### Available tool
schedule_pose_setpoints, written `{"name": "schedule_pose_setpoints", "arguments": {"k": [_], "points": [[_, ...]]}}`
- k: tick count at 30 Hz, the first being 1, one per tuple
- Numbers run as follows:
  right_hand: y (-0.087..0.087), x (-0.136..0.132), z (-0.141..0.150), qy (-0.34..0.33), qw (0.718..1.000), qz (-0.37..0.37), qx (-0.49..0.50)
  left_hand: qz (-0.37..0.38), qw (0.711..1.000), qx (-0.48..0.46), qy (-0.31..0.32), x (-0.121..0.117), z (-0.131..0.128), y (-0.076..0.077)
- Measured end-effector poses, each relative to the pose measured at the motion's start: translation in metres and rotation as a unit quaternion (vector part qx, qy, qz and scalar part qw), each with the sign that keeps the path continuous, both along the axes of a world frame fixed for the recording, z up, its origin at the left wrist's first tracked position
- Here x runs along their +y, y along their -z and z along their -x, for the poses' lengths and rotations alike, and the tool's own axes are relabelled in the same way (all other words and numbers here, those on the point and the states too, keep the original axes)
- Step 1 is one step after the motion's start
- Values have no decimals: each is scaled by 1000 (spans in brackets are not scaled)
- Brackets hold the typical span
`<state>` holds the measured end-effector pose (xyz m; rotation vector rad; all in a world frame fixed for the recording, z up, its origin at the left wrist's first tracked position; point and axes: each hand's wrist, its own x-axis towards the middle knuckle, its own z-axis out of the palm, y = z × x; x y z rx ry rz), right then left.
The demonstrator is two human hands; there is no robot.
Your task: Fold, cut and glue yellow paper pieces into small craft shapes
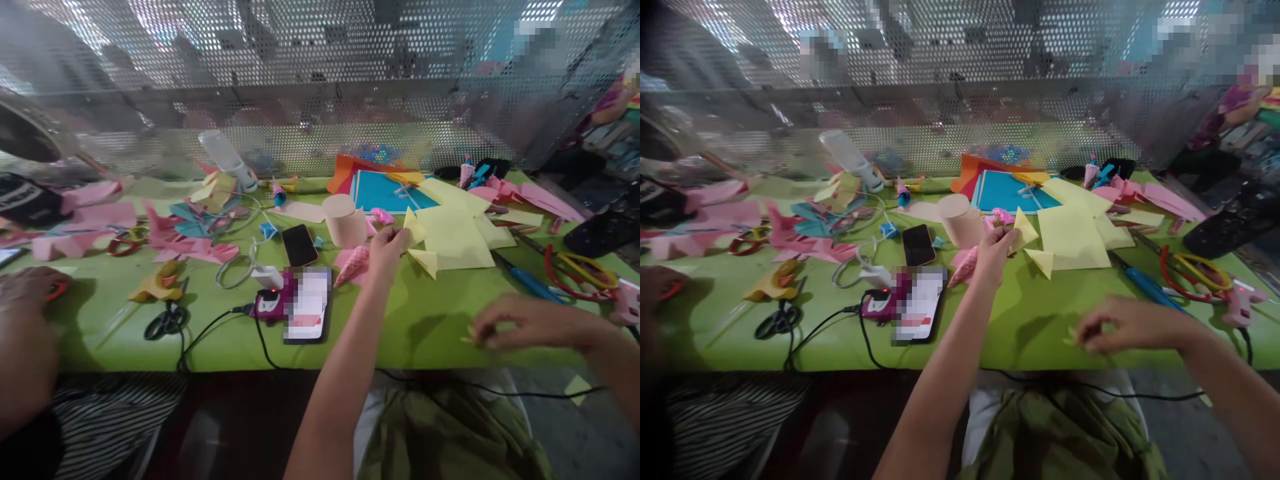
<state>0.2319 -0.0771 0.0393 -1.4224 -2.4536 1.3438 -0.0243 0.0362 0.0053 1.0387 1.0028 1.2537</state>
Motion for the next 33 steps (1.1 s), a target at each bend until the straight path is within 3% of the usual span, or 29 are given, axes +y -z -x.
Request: {"name": "schedule_pose_setpoints", "arguments": {"k": [1,2,5,7,9,14,20,24,29,33], "points": [[-8,-6,-1,-12,999,46,4,-2,1000,-2,5,0,0,1],[-12,-6,-1,24,999,40,7,-4,1000,-4,9,1,0,2],[-7,20,7,211,969,-131,6,-9,1000,-7,7,3,0,4],[7,51,17,234,941,-242,-19,-10,1000,-10,4,3,0,5],[24,79,30,245,928,-277,-50,-8,1000,-17,4,4,0,5],[52,110,50,279,915,-278,-90,7,999,-46,-7,4,1,3],[55,111,49,289,925,-244,-24,25,998,-62,-13,5,3,4],[47,112,42,310,918,-233,76,41,997,-48,-44,8,2,5],[22,112,33,374,868,-189,268,49,995,-41,-73,9,1,4],[8,114,33,371,862,-154,310,47,996,-40,-66,9,-1,7]]}}
